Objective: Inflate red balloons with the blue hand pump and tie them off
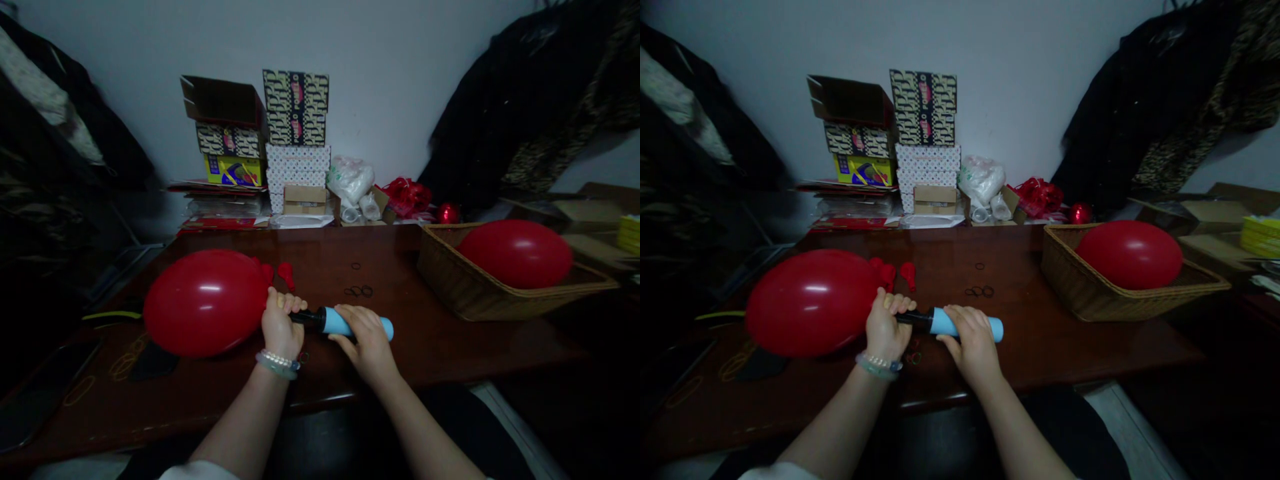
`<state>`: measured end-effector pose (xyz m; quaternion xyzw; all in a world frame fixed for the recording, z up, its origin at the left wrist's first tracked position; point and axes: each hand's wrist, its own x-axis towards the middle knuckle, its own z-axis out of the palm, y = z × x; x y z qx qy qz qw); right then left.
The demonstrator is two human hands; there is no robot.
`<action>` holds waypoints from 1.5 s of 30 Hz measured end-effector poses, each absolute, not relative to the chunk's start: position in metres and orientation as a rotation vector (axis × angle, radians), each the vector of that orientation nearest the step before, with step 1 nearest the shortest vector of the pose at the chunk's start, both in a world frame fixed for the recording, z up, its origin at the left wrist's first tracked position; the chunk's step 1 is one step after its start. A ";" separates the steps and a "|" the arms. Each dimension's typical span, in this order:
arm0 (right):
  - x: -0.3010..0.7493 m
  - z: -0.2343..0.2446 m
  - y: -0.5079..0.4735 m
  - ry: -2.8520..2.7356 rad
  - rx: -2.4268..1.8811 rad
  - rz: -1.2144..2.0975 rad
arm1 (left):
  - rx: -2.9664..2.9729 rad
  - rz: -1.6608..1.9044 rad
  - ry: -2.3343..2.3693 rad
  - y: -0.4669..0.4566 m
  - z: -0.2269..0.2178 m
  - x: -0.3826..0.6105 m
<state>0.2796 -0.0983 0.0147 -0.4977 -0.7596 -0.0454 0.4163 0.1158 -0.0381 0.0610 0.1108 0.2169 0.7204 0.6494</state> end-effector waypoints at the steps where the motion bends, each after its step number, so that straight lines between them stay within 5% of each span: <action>1: 0.277 0.013 -0.098 -1.896 -1.250 -0.114 | 0.254 1.635 0.500 -0.039 0.060 0.117; 45: 0.313 0.025 -0.086 -1.984 -1.259 -0.188 | 0.252 1.756 0.515 -0.024 0.081 0.087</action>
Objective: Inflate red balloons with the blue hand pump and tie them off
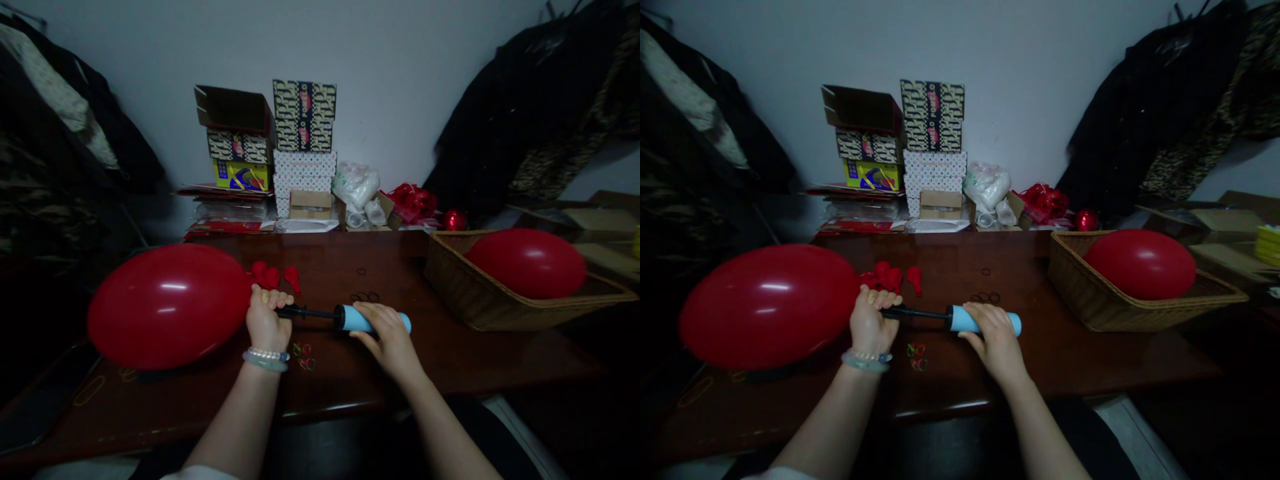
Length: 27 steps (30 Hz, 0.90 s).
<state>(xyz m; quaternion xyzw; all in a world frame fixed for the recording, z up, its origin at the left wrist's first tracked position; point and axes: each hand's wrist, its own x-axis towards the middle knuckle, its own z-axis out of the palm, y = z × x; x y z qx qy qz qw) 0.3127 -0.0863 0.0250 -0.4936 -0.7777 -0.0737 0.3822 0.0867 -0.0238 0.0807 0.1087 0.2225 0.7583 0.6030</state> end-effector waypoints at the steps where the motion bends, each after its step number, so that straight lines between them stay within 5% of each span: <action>1: 0.316 0.026 -0.086 -1.985 -1.261 -0.197 | 0.237 1.765 0.514 -0.022 0.083 0.081; 27: 0.266 0.009 -0.097 -1.862 -1.261 -0.201 | 0.286 1.675 0.518 -0.038 0.065 0.117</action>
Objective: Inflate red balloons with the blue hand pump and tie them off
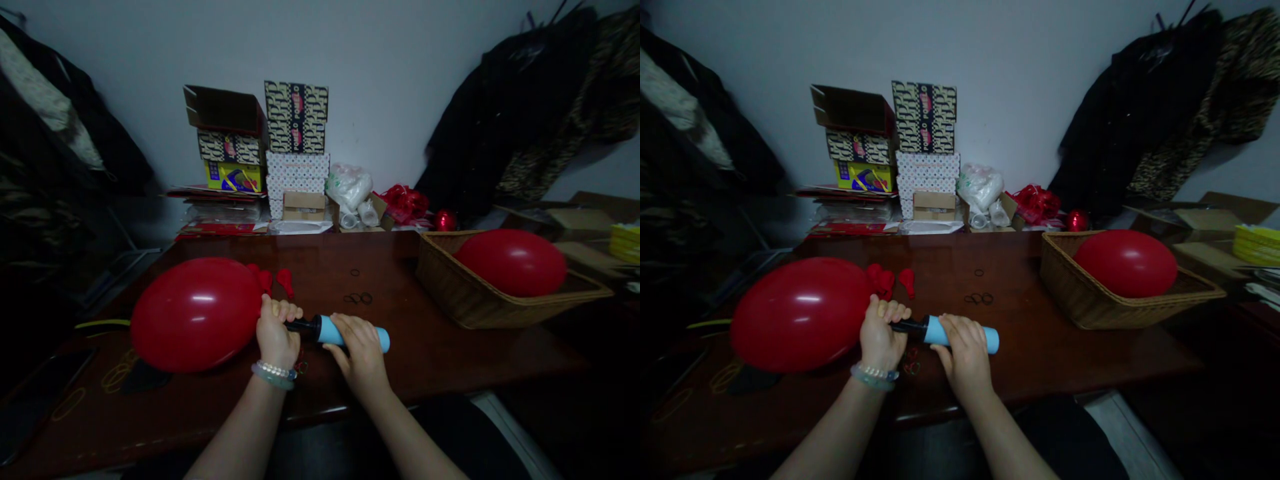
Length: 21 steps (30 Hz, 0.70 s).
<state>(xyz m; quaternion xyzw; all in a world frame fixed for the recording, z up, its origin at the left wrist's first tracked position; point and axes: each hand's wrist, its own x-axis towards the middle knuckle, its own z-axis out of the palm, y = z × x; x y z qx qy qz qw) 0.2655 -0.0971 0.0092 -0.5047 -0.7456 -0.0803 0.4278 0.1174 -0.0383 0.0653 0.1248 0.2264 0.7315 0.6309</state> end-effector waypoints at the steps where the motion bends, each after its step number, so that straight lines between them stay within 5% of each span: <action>1: 0.266 0.010 -0.097 -1.867 -1.257 -0.199 | 0.287 1.672 0.514 -0.039 0.066 0.117; 21: 0.312 0.027 -0.089 -1.954 -1.259 -0.253 | 0.171 1.767 0.479 -0.020 0.076 0.072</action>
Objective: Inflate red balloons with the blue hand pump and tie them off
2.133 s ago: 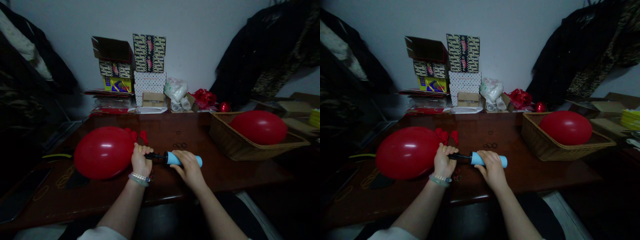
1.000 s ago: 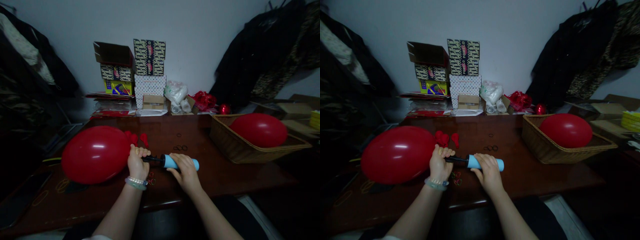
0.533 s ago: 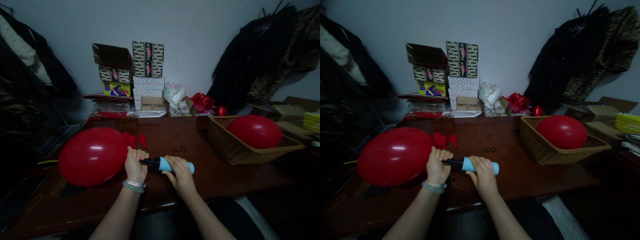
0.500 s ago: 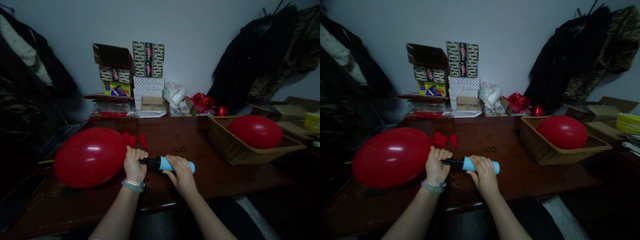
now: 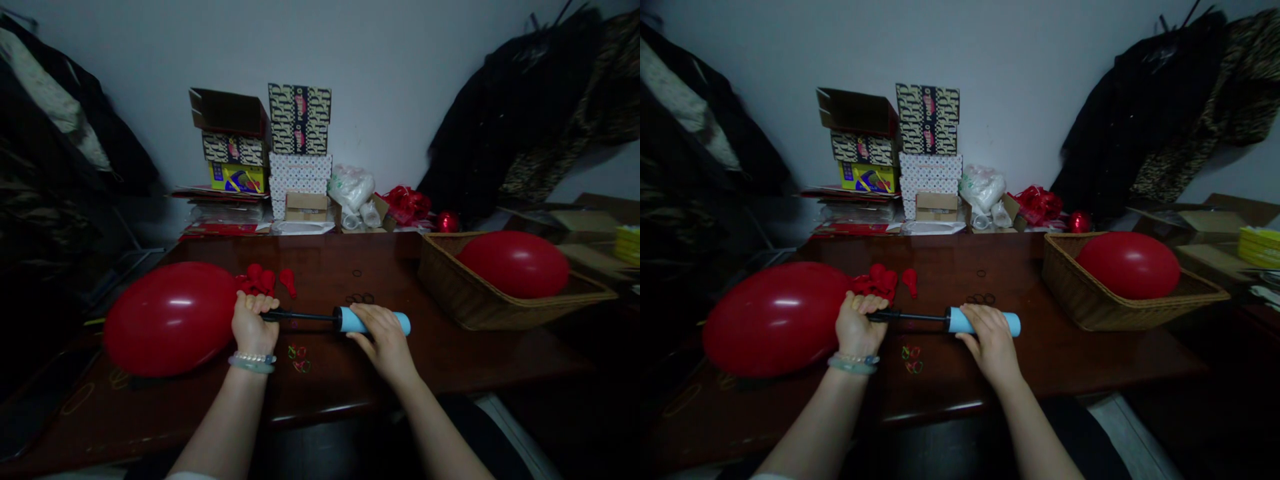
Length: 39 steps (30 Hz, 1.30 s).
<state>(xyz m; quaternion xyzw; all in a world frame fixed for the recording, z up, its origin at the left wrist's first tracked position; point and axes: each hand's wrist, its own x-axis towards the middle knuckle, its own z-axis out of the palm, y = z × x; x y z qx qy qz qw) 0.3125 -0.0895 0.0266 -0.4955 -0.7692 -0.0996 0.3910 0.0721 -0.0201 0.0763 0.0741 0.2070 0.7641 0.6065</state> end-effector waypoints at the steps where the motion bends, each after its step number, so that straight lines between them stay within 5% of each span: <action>1: 0.309 0.025 -0.090 -1.953 -1.252 -0.252 | 0.176 1.761 0.480 -0.022 0.076 0.076; 39: 0.288 0.018 -0.097 -1.924 -1.231 -0.243 | 0.206 1.677 0.486 -0.037 0.068 0.109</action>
